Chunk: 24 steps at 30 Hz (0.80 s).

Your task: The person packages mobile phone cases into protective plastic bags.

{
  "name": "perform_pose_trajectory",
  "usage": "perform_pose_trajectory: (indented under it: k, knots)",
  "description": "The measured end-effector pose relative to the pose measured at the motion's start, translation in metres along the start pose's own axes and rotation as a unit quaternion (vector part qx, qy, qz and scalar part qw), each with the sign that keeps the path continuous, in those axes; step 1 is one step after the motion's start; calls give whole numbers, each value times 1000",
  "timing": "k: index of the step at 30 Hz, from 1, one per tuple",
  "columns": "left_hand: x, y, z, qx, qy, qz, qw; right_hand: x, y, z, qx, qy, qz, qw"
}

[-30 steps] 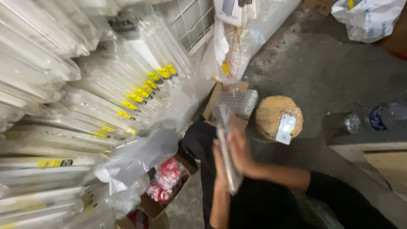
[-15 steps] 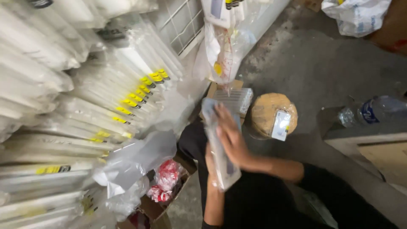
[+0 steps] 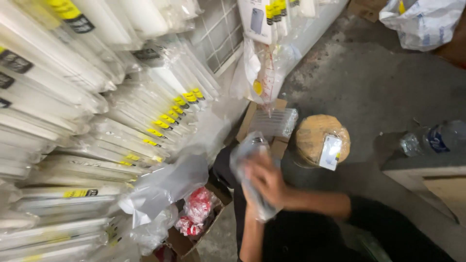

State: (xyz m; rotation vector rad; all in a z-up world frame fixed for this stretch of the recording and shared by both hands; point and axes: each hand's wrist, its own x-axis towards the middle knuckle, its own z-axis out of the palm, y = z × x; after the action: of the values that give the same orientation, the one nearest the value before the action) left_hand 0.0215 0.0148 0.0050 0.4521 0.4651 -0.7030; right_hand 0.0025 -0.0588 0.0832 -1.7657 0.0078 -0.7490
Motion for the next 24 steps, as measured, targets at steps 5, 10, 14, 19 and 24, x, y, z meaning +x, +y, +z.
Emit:
perform_pose_trajectory:
  k: [5, 10, 14, 19, 24]
  knots:
    - [31, 16, -5, 13, -87, 52, 995, -28, 23, -7, -76, -148, -244, 955]
    - [31, 36, -31, 17, -124, 98, 987, 55, 16, 19, -154, -102, -202, 962]
    - [27, 59, -39, -28, -67, 65, 995, 29, -21, 33, -123, -95, -168, 973]
    - [41, 62, -52, -36, -99, 61, 993, 37, -19, 37, -91, -153, -257, 950]
    - [18, 64, -30, -34, -122, 39, 991, 68, -15, 38, -182, -31, -164, 969]
